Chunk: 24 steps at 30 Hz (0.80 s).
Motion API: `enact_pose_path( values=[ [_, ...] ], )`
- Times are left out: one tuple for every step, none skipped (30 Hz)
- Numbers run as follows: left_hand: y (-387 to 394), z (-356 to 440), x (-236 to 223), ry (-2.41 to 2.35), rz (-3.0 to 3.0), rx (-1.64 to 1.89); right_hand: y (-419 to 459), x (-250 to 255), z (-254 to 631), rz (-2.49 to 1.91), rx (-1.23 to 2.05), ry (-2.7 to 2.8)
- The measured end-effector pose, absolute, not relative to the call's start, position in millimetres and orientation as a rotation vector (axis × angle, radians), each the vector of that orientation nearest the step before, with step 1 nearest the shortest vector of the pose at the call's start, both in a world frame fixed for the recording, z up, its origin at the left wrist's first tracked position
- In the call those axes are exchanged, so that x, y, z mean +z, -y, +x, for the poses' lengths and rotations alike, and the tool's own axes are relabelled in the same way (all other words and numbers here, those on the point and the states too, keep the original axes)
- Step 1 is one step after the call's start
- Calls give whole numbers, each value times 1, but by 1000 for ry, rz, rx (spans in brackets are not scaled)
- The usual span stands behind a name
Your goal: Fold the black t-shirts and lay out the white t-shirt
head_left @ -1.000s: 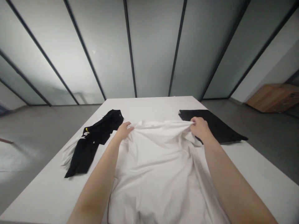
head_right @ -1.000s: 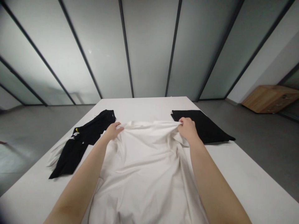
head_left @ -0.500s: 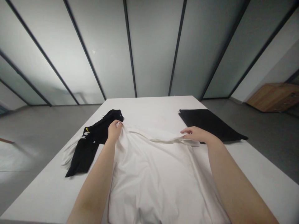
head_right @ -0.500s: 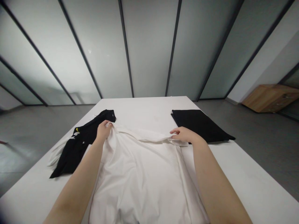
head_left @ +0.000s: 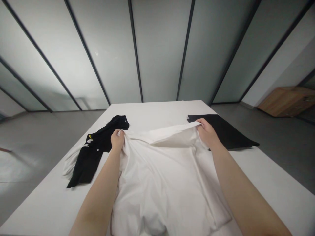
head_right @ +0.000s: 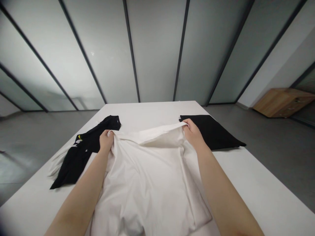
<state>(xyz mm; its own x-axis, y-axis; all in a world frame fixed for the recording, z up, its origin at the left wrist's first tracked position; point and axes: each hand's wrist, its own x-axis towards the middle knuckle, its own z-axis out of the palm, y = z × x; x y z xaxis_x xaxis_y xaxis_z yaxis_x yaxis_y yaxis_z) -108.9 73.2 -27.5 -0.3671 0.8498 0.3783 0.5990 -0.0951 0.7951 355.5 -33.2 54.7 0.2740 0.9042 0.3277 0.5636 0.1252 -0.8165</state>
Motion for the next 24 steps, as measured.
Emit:
enact_pose_path(
  values=[
    [-74,-109,-28,-1918,1589,1452,40,63,348,-1557,554,1518],
    [-74,-109,-29,-1905,1582,1456,48,71,341,-1566,753,1661],
    [-75,-109,-29,-1878,1576,1459,55,78,335,-1574,993,1812],
    [-75,-109,-29,-1834,1570,1463,61,84,331,-1567,1227,1954],
    [-75,-110,-30,-1773,1565,1466,66,88,330,-1543,1423,2061],
    [-75,-111,-29,-1703,1561,1468,68,90,331,-1520,1535,2129],
    [-75,-111,-29,-1637,1556,1475,67,91,334,-1530,1520,2136],
    [-75,-111,-28,-1587,1548,1487,64,90,340,-1593,1365,2062],
    [-75,-111,-26,-1555,1542,1499,59,87,348,-1693,1090,1910],
    [-75,-109,-24,-1547,1543,1507,53,83,356,-1789,745,1701],
    [-76,-106,-21,-1555,1556,1495,46,77,365,-1867,372,1445],
    [-76,-102,-18,-1572,1585,1460,39,71,372,-1906,61,1236],
    [-76,-97,-14,-1598,1636,1404,32,63,378,-1922,-167,1105],
    [-76,-91,-9,-1643,1708,1330,25,56,382,-1928,-309,1054],
    [-75,-84,-4,-1709,1794,1246,20,48,382,-1923,-373,1087],
    [-74,-76,1,-1792,1884,1160,16,41,379,-1904,-378,1182],
    [-72,-68,6,-1881,1971,1077,12,34,373,-1870,-331,1322],
    [-70,-60,10,-1955,2053,997,10,27,364,-1824,-242,1487],
    [-67,-53,14,-1985,2136,911,8,20,352,-1771,-127,1653],
    [-63,-46,17,-1963,2218,817,8,13,339,-1729,-3,1794],
    [-58,-41,19,-1908,2290,712,8,5,326,-1711,119,1910],
    [-53,-36,19,-1851,2341,591,10,-3,312,-1720,208,1998],
    [-48,-32,18,-1819,2359,453,12,-11,298,-1751,260,2075],
    [-43,-29,15,-1826,2341,313,15,-19,287,-1809,288,2138]
  ],
)
